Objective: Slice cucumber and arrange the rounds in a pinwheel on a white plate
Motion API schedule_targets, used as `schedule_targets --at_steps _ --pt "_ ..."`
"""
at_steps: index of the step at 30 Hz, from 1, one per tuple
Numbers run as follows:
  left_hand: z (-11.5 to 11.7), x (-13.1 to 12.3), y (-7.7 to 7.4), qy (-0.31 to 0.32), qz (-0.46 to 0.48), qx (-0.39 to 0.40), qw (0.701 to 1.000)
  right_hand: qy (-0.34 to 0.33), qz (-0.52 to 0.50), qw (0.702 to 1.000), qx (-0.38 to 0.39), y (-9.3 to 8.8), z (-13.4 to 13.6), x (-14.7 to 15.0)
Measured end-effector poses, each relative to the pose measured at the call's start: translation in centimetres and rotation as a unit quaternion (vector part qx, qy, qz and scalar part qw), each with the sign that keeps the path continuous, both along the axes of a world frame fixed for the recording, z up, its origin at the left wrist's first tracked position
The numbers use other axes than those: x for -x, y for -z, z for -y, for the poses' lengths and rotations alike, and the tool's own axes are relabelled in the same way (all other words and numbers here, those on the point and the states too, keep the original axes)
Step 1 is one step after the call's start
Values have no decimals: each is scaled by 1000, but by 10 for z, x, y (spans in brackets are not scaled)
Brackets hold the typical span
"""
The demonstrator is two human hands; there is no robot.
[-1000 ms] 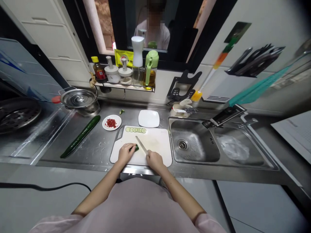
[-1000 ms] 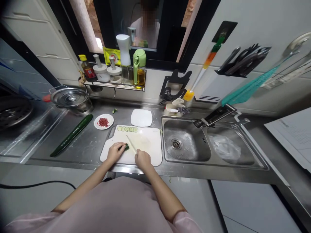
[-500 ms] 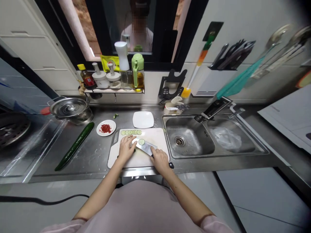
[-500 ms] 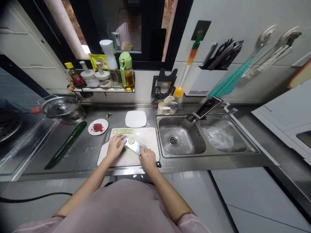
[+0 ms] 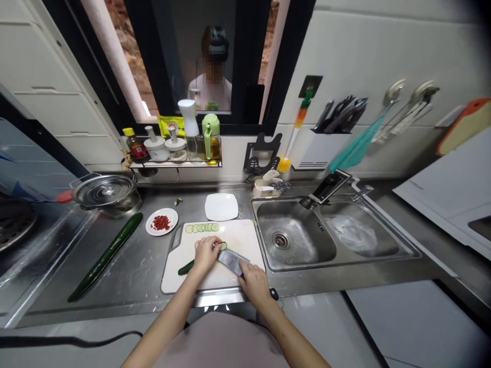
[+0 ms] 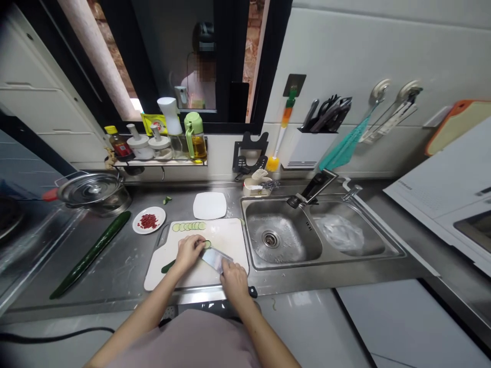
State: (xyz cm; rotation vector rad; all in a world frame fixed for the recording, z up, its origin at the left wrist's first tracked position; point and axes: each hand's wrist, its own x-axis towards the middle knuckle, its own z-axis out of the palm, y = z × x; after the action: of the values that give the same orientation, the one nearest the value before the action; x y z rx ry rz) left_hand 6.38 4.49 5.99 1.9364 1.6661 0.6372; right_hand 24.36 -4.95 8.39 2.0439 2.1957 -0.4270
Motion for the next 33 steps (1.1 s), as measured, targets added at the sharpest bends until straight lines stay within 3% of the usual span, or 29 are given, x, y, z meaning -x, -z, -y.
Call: schedule_targets --at_steps 6,10,20,27,33 --pt "-26 2 19 -186 87 80 976 48 -17 999 0 5 3 -14" --pt "-47 2 23 -240 82 101 962 69 -31 997 -4 9 4 -19" --pt "-82 -13 27 -197 -40 63 978 90 -51 995 -16 13 6 -27" --pt "-87 -15 35 -170 -92 28 981 104 -60 993 -22 16 7 -31" --pt "-86 -19 32 -152 -112 14 982 98 -70 993 -22 19 6 -28"
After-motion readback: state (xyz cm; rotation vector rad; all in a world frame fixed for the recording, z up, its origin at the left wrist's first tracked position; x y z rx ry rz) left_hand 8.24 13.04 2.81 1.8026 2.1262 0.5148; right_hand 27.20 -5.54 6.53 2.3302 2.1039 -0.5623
